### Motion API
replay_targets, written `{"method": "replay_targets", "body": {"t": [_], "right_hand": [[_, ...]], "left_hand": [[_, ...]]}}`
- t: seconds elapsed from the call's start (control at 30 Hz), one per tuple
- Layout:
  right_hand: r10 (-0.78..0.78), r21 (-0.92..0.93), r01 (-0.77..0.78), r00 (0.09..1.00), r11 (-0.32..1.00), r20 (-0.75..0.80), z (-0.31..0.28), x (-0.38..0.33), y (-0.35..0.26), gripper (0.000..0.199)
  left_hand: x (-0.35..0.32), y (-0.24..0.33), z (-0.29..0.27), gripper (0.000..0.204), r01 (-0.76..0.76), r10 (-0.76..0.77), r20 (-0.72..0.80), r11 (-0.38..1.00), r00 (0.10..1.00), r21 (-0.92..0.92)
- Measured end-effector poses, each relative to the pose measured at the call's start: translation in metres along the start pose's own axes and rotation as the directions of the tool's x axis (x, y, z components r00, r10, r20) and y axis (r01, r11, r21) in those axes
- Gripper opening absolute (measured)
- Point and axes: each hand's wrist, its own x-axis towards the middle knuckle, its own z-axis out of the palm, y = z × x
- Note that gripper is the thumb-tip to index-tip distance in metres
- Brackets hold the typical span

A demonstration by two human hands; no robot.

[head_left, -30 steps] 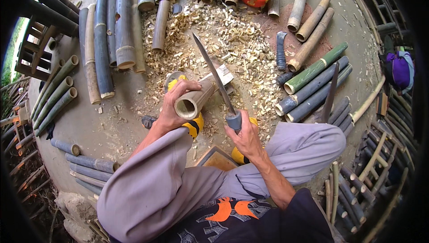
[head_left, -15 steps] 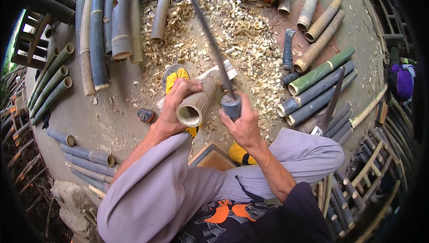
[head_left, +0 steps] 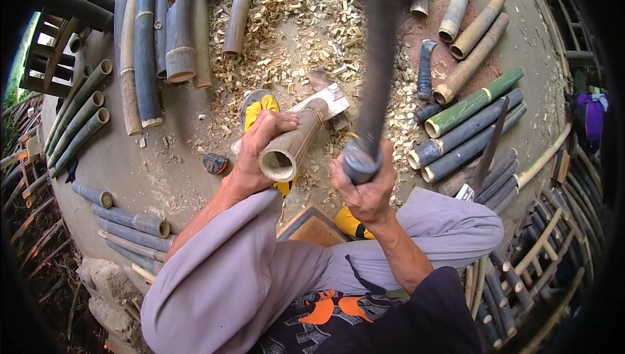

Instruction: The person sits on the ground and uses a hand saw to cut bamboo poles into shorter sections. They measure the bamboo with a tape measure and use a knife to smooth the cut edges. The person handles multiple bamboo poles, cutting them to size and stacking them.

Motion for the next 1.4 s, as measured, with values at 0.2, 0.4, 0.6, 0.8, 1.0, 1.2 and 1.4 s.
{"method": "replay_targets", "body": {"t": [0.2,0.4,0.6,0.8,1.0,1.2,1.4], "right_hand": [[0.408,-0.337,-0.313,0.874,0.888,0.263,0.001,0.006,0.046,0.031],[0.063,0.038,-0.064,0.998,0.997,0.011,-0.002,-0.001,-0.012,0.042],[0.338,-0.292,-0.269,0.916,0.918,0.216,0.005,0.009,0.057,0.034],[0.086,0.064,-0.086,0.996,0.994,0.0,-0.002,0.001,-0.008,0.043],[0.389,-0.312,-0.322,0.903,0.894,0.182,0.006,0.002,0.065,0.032],[0.146,-0.053,-0.145,0.989,0.988,0.015,-0.002,0.007,-0.007,0.037],[0.092,-0.02,-0.093,0.994,0.995,-0.065,-0.006,-0.01,0.028,0.037]], "left_hand": [[0.002,-0.004,0.001,0.05,-0.016,0.016,-0.004,0.999,1.0,0.038],[-0.006,-0.006,0.0,0.05,0.005,-0.004,-0.009,1.0,1.0,0.031],[0.005,0.0,0.0,0.051,-0.015,0.014,0.014,0.999,1.0,0.044],[0.005,-0.004,-0.001,0.051,-0.032,0.032,-0.002,0.997,0.999,0.075],[0.008,-0.001,0.004,0.049,-0.026,0.024,0.018,0.997,1.0,0.077],[0.0,-0.006,0.004,0.05,0.054,-0.054,-0.029,0.998,0.998,-0.011],[-0.001,0.003,0.001,0.061,0.22,-0.377,-0.321,0.875,0.869,-0.432]]}}
